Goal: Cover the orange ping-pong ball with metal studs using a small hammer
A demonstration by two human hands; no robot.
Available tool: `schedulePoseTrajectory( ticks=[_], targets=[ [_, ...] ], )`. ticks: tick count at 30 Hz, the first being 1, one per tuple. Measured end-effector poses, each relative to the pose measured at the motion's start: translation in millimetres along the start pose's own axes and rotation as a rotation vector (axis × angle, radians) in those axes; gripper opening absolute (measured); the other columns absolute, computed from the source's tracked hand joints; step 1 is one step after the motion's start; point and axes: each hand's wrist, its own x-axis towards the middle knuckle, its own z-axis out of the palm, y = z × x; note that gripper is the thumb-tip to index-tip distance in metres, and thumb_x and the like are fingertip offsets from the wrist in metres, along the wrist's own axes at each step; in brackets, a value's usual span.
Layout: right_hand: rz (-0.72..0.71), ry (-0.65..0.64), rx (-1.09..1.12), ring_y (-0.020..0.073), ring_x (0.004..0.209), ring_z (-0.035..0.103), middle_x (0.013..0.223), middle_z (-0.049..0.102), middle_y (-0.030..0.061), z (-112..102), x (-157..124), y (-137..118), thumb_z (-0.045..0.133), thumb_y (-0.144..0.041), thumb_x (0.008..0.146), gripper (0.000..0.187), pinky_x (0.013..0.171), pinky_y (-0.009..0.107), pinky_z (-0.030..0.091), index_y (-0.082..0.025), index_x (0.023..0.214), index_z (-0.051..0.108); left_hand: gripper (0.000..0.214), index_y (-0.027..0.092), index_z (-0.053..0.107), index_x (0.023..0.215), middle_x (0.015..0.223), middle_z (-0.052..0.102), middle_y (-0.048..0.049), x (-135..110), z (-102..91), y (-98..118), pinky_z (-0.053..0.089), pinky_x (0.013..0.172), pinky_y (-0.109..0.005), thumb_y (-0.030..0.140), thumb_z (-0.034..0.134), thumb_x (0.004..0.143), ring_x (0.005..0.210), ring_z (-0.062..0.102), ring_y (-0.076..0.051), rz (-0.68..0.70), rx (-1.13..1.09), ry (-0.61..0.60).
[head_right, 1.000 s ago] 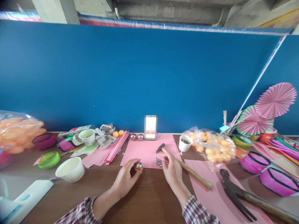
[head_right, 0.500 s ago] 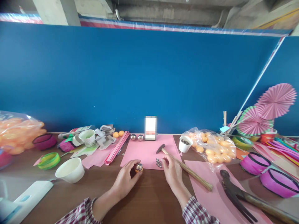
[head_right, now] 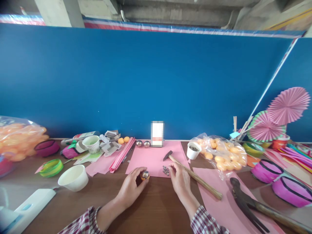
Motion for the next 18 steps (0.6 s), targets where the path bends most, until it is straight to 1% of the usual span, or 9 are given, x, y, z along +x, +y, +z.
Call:
schedulePoseTrajectory(
  ticks=[4,12,18],
  targets=[
    [0.0,-0.001,-0.028,0.0194,0.074,0.063,0.081,0.068,0.0018,0.8,-0.6,0.8,0.046,-0.029,0.08,0.015,0.065,0.028,0.045,-0.022,0.081,0.06,0.03,0.02,0.057,0.105,0.104,0.064,-0.0087,-0.4,-0.3,0.7,0.046,0.091,-0.043,0.02,0.057,0.075,0.099,0.059,-0.025,0.004,-0.001,0.001],
    [-0.029,0.004,-0.044,0.0197,0.074,0.063,0.081,0.069,0.0031,0.0,-0.7,0.6,0.044,-0.027,0.08,0.018,0.064,0.028,0.045,-0.021,0.08,0.061,0.03,0.02,0.058,0.104,0.103,0.065,-0.0084,-0.2,-0.4,1.1,0.046,0.09,-0.042,0.021,0.057,0.075,0.098,0.06,-0.025,0.006,0.008,0.009],
    [-0.02,-0.021,-0.032,0.0197,0.074,0.063,0.082,0.069,0.0027,-0.4,-1.0,-0.2,0.043,-0.027,0.081,0.018,0.064,0.028,0.045,-0.022,0.08,0.059,0.029,0.019,0.057,0.105,0.104,0.064,-0.009,0.4,-0.9,2.3,0.045,0.091,-0.042,0.021,0.057,0.075,0.098,0.059,-0.024,-0.01,0.003,-0.004]
  ],
)
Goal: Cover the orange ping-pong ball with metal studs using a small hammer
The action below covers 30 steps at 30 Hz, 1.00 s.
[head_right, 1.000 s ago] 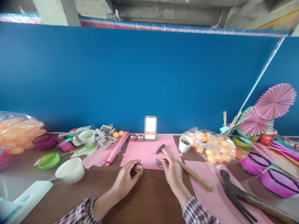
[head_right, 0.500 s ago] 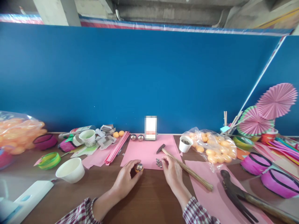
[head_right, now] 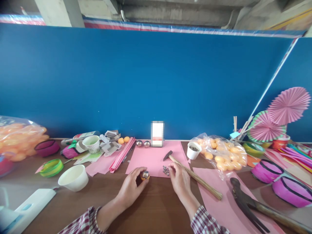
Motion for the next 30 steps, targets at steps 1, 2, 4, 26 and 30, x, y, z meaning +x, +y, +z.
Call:
schedulePoseTrajectory(
  ticks=[1,2,4,26,30],
  targets=[
    [0.003,-0.004,0.004,0.0196,0.074,0.063,0.082,0.069,0.0026,0.0,0.0,-0.1,0.043,-0.027,0.081,0.017,0.065,0.028,0.046,-0.022,0.08,0.059,0.029,0.019,0.057,0.105,0.104,0.064,-0.0091,0.0,-0.1,0.0,0.045,0.091,-0.042,0.021,0.057,0.075,0.098,0.059,-0.024,0.0,-0.001,-0.002],
    [0.004,-0.007,0.007,0.0195,0.074,0.063,0.082,0.068,0.0026,0.0,0.1,-0.3,0.043,-0.027,0.081,0.017,0.065,0.028,0.046,-0.022,0.08,0.059,0.029,0.019,0.057,0.105,0.104,0.064,-0.0091,0.0,-0.1,-0.1,0.045,0.091,-0.042,0.021,0.057,0.075,0.098,0.059,-0.024,0.0,-0.002,-0.005],
    [0.002,-0.005,0.007,0.0197,0.074,0.063,0.081,0.068,0.0028,-0.1,0.2,-0.6,0.043,-0.028,0.081,0.018,0.065,0.028,0.046,-0.021,0.08,0.059,0.029,0.019,0.057,0.104,0.104,0.064,-0.0091,-0.1,0.0,-0.6,0.046,0.09,-0.042,0.021,0.056,0.076,0.098,0.059,-0.024,-0.001,-0.006,-0.006],
    [0.001,0.005,0.003,0.0194,0.071,0.063,0.081,0.069,0.0023,0.3,0.6,-0.5,0.045,-0.03,0.081,0.017,0.065,0.029,0.046,-0.022,0.081,0.06,0.027,0.02,0.057,0.105,0.101,0.066,-0.0088,-0.5,-2.9,2.4,0.048,0.087,-0.039,0.027,0.054,0.08,0.096,0.061,-0.024,-0.009,-0.002,0.012],
    [0.007,-0.003,0.012,0.0196,0.072,0.063,0.082,0.069,0.0025,0.9,0.5,0.3,0.044,-0.03,0.081,0.017,0.066,0.029,0.046,-0.022,0.081,0.059,0.029,0.019,0.056,0.109,0.104,0.065,-0.0097,-0.6,-3.1,2.6,0.047,0.088,-0.039,0.029,0.05,0.083,0.097,0.06,-0.024,-0.02,0.008,0.003]
  ],
)
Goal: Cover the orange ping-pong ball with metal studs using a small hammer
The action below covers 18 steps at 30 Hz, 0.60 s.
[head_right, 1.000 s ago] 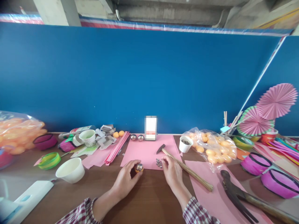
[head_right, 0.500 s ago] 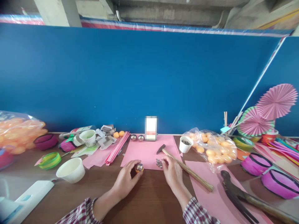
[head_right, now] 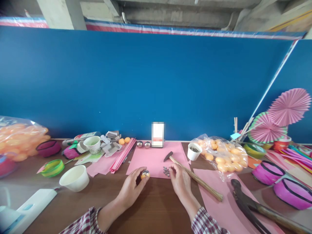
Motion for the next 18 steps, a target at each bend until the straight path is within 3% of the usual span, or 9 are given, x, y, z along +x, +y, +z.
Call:
schedulePoseTrajectory(
  ticks=[7,18],
  targets=[
    [0.013,-0.014,-0.005,0.0204,0.077,0.062,0.084,0.068,0.0023,-0.2,0.3,0.8,0.045,-0.031,0.081,0.017,0.068,0.029,0.045,-0.022,0.08,0.059,0.029,0.02,0.055,0.11,0.1,0.064,-0.009,-0.2,-4.6,5.0,0.046,0.086,-0.039,0.034,0.043,0.087,0.094,0.059,-0.023,-0.014,-0.014,-0.054],
    [0.034,-0.016,-0.007,0.0206,0.077,0.063,0.085,0.068,0.0023,3.7,-0.4,5.0,0.045,-0.032,0.082,0.017,0.067,0.029,0.045,-0.022,0.082,0.059,0.021,0.021,0.057,0.101,0.095,0.065,-0.0051,-0.1,-4.8,5.6,0.043,0.082,-0.037,0.031,0.047,0.086,0.09,0.057,-0.024,0.009,0.007,-0.086]
  ],
)
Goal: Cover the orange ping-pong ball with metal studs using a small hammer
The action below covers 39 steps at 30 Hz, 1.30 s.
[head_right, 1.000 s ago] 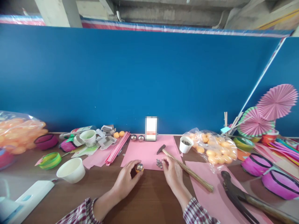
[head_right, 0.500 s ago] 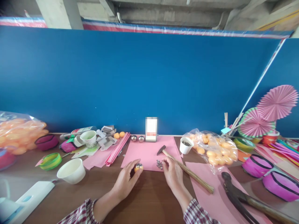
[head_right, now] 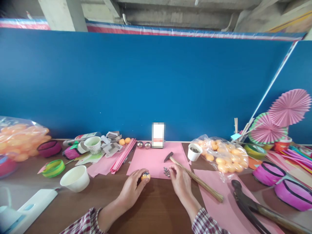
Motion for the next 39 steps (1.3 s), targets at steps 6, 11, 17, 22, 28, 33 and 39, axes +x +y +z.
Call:
schedulePoseTrajectory(
  ticks=[6,11,17,22,28,33,39],
  targets=[
    [-0.006,-0.005,0.003,0.0202,0.074,0.062,0.082,0.068,0.0026,-3.1,0.2,-3.5,0.044,-0.032,0.081,0.018,0.066,0.029,0.044,-0.022,0.08,0.059,0.019,0.021,0.059,0.098,0.092,0.066,-0.0045,0.1,-1.5,1.5,0.044,0.081,-0.036,0.03,0.048,0.085,0.087,0.058,-0.023,0.002,-0.006,0.007],
    [-0.002,-0.005,0.006,0.0198,0.072,0.063,0.081,0.068,0.0019,-3.6,0.0,-4.4,0.044,-0.031,0.081,0.017,0.065,0.029,0.044,-0.022,0.081,0.059,0.021,0.02,0.059,0.099,0.094,0.066,-0.0057,0.4,-0.9,1.5,0.045,0.082,-0.036,0.03,0.052,0.082,0.089,0.059,-0.023,-0.001,-0.013,0.028],
    [-0.016,0.004,0.003,0.0196,0.071,0.063,0.08,0.068,0.0024,-4.7,0.0,-5.6,0.044,-0.031,0.08,0.017,0.064,0.028,0.045,-0.022,0.08,0.059,0.023,0.02,0.059,0.1,0.095,0.066,-0.0068,0.6,1.2,-0.2,0.045,0.084,-0.038,0.031,0.052,0.082,0.09,0.059,-0.023,0.004,-0.011,0.032],
    [-0.03,0.011,0.014,0.0193,0.072,0.063,0.081,0.068,0.0029,-5.2,0.0,-6.2,0.043,-0.03,0.081,0.018,0.067,0.028,0.045,-0.021,0.08,0.059,0.023,0.02,0.059,0.1,0.095,0.066,-0.0064,0.5,2.0,-1.3,0.045,0.083,-0.038,0.031,0.052,0.082,0.089,0.059,-0.023,0.009,-0.003,0.026],
    [-0.035,0.009,0.024,0.0192,0.072,0.062,0.079,0.068,0.0024,-5.5,-1.0,-5.2,0.043,-0.03,0.081,0.017,0.066,0.028,0.045,-0.021,0.08,0.059,0.023,0.019,0.059,0.1,0.095,0.066,-0.0069,0.8,0.6,-0.3,0.045,0.084,-0.039,0.032,0.052,0.082,0.09,0.059,-0.024,0.009,0.004,0.023],
    [-0.049,-0.002,0.022,0.0188,0.07,0.061,0.077,0.067,0.0023,-5.3,-1.2,-3.9,0.043,-0.03,0.082,0.017,0.067,0.029,0.044,-0.021,0.081,0.058,0.024,0.02,0.06,0.101,0.096,0.066,-0.0074,0.7,0.5,0.4,0.045,0.085,-0.039,0.031,0.053,0.081,0.09,0.059,-0.025,0.018,0.0,0.034],
    [-0.046,-0.007,0.014,0.0193,0.07,0.061,0.079,0.067,0.0029,-5.3,-0.7,-3.1,0.042,-0.032,0.082,0.02,0.064,0.029,0.045,-0.021,0.082,0.059,0.026,0.02,0.06,0.102,0.095,0.067,-0.0076,0.9,-0.2,0.8,0.045,0.085,-0.04,0.031,0.054,0.08,0.09,0.059,-0.025,0.024,0.005,0.039]
  ],
)
